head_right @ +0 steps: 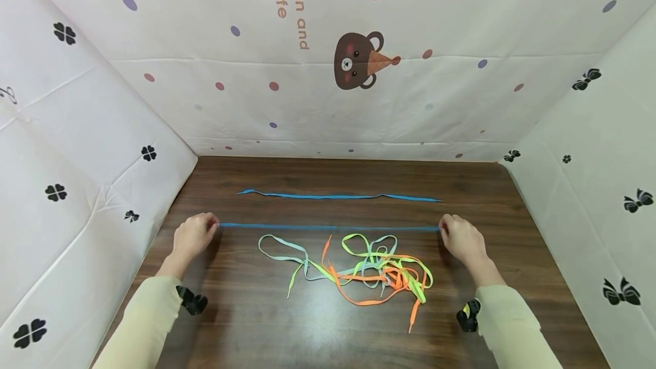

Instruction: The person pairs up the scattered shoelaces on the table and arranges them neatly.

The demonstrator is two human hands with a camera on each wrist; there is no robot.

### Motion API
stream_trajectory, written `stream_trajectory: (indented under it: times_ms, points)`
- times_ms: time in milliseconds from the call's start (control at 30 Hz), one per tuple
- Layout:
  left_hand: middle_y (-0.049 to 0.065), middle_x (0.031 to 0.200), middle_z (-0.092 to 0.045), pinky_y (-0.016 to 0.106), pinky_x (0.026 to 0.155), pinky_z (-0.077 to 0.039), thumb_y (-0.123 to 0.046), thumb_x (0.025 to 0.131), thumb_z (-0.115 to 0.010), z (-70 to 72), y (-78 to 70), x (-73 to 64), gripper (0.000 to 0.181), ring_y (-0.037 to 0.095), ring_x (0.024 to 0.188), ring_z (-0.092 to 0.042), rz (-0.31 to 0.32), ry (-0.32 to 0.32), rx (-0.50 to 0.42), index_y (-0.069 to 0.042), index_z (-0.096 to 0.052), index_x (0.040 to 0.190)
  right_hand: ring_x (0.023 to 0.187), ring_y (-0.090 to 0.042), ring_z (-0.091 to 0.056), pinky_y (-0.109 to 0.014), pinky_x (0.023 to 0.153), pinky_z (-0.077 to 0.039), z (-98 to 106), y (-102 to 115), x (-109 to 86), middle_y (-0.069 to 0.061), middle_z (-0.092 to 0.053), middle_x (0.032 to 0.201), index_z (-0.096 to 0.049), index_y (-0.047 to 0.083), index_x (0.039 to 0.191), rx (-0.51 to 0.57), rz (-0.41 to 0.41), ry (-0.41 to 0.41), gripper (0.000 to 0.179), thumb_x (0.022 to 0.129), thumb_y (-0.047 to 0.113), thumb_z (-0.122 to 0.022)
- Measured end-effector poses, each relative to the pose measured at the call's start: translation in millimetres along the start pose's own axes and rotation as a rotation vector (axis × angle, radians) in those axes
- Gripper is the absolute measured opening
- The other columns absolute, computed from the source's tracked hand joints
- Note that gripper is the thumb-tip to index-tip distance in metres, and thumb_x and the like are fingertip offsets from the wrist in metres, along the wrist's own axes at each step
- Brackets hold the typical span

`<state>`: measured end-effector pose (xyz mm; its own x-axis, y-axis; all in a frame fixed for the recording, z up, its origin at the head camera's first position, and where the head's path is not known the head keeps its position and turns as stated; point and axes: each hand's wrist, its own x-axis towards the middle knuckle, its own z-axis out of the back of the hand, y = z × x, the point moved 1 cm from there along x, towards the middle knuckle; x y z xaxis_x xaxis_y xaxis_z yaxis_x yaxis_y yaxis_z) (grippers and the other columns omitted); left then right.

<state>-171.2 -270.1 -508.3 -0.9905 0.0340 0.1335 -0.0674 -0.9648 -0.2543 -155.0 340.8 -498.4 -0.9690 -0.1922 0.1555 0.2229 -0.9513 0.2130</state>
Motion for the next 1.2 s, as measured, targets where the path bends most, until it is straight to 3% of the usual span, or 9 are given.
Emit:
stream_trajectory:
  times_ms: [433,867,1200]
  points:
    - [0.009,0.079,-0.065,0.042,0.048,-0.045,-0.023,0.088,-0.058,8.2,-8.5,42.2,0.014,0.027,0.061,-0.060,0.047,0.056,0.010,-0.010,-0.064,0.085,0.057,-0.020,-0.048,-0.036,0.047,-0.038,10.4,-5.4,36.6,-0.010,-0.053,0.073,-0.057,0.000,0.087,-0.027,-0.035,0.054,0.007,0.085,0.007,-0.056]
    - [0.008,0.080,-0.065,0.042,0.053,-0.046,-0.026,0.089,-0.054,9.9,-26.9,76.4,0.018,0.027,0.063,-0.059,0.139,0.044,-0.020,-0.011,-0.064,0.088,0.066,-0.029,-0.055,-0.042,0.051,-0.042,19.9,-6.6,69.9,-0.019,-0.058,0.088,-0.056,0.000,0.096,0.007,-0.209,0.111,0.017,0.090,0.014,-0.047]
    - [0.009,0.084,-0.066,0.044,0.057,-0.048,-0.025,0.090,-0.052,11.0,-45.0,92.6,0.019,0.029,0.066,-0.061,0.165,0.038,-0.036,-0.011,-0.065,0.090,0.069,-0.035,-0.057,-0.042,0.047,-0.042,21.1,-3.3,82.6,-0.021,-0.060,0.089,-0.055,0.001,0.095,0.022,-0.281,0.098,0.019,0.090,0.015,-0.044]
